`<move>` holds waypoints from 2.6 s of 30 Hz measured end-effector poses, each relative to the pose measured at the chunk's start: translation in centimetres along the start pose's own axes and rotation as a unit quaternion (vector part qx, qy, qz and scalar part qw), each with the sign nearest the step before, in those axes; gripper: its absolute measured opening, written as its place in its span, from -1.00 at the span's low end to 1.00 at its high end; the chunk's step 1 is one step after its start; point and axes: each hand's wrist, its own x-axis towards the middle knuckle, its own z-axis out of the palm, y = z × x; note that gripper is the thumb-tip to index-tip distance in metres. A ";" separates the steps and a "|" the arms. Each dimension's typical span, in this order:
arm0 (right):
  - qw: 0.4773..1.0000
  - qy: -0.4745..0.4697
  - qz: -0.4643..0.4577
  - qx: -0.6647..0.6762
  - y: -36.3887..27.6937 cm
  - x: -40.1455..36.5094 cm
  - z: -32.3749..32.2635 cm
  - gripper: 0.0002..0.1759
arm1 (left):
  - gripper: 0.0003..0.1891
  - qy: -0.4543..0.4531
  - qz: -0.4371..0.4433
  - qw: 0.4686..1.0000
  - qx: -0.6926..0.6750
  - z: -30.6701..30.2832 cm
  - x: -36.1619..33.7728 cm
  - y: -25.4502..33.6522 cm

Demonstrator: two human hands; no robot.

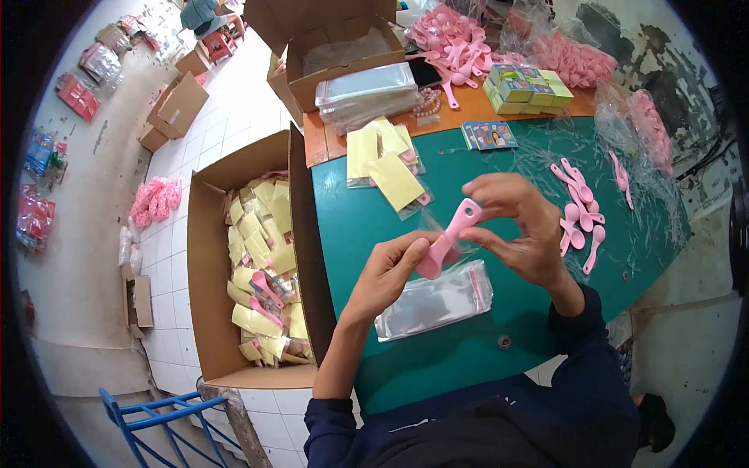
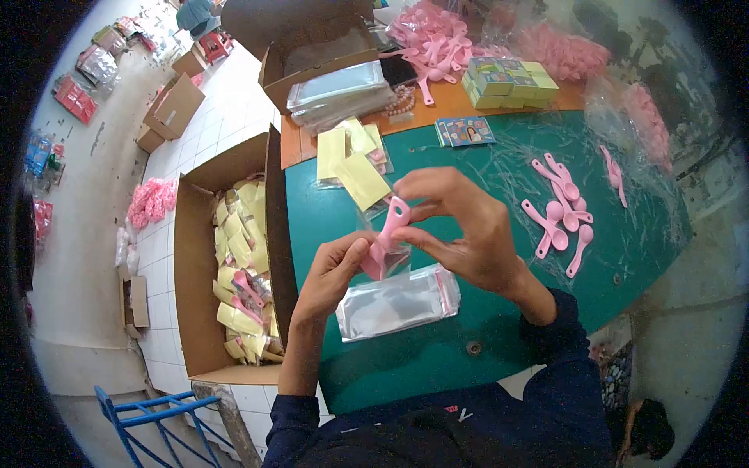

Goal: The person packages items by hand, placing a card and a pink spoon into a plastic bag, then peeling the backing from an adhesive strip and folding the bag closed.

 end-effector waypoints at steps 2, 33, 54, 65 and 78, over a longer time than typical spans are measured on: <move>0.997 -0.061 -0.037 -0.022 0.1 0.9 -0.3 -0.77 | -0.61 0.036 0.007 0.999 -0.003 -0.1 0.3 0.0; 0.973 0.031 0.199 0.113 3.7 7.0 -5.7 -0.84 | -0.63 0.064 0.014 0.994 0.090 -3.5 4.8 3.9; 0.924 -0.335 0.025 -0.183 3.3 4.7 -0.4 -0.84 | -0.40 0.062 0.037 0.941 0.331 -2.0 4.8 3.7; 0.949 -0.210 0.217 0.085 4.1 3.9 -1.8 -0.84 | -0.24 0.098 0.050 0.983 0.146 -5.0 -1.0 1.1; 0.904 -0.223 0.322 0.171 2.4 -2.3 -0.6 -0.83 | -0.15 0.057 0.011 0.978 0.200 -1.0 -4.8 0.8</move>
